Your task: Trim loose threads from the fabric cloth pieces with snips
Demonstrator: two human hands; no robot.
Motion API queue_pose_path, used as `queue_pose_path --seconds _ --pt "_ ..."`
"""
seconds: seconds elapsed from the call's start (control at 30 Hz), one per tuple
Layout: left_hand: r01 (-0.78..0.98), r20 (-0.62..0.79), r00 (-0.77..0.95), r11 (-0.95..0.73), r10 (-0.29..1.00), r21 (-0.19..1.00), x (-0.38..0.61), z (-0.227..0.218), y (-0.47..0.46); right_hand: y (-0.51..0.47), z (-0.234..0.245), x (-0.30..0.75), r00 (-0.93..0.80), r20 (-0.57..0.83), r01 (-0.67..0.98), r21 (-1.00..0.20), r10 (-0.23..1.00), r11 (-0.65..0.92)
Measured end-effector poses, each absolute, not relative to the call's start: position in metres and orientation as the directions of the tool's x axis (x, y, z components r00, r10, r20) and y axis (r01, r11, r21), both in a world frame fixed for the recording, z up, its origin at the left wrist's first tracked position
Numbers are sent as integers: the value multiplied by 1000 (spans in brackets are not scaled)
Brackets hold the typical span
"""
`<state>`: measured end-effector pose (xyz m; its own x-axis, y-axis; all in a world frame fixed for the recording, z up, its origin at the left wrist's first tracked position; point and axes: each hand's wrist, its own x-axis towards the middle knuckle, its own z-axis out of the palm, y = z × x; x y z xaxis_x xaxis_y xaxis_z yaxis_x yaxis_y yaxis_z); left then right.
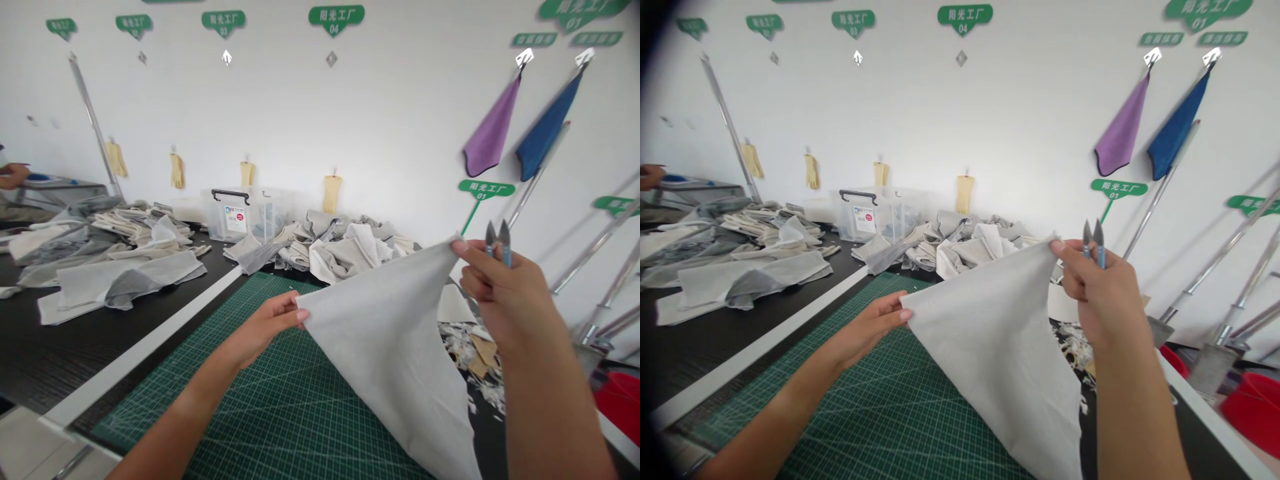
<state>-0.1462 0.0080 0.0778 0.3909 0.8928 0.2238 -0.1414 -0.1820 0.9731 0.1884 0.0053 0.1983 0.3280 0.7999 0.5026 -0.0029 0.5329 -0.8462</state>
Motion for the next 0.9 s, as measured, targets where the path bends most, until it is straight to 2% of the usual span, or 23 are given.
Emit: queue_pose_path --seconds 0.23,0.47,0.67,0.9 --pt "-172 375 174 -347 911 922 -142 120 -15 -18 212 210 313 512 0 -842 800 539" --pt "-89 368 220 -357 904 930 -146 139 -28 -31 221 221 339 464 -9 -868 818 496" --pt "-119 435 57 -427 899 897 -146 149 -33 -49 223 240 349 500 24 -850 793 526" --pt "-145 478 43 -468 878 872 -149 162 -38 -57 223 255 388 475 -26 -851 790 525"
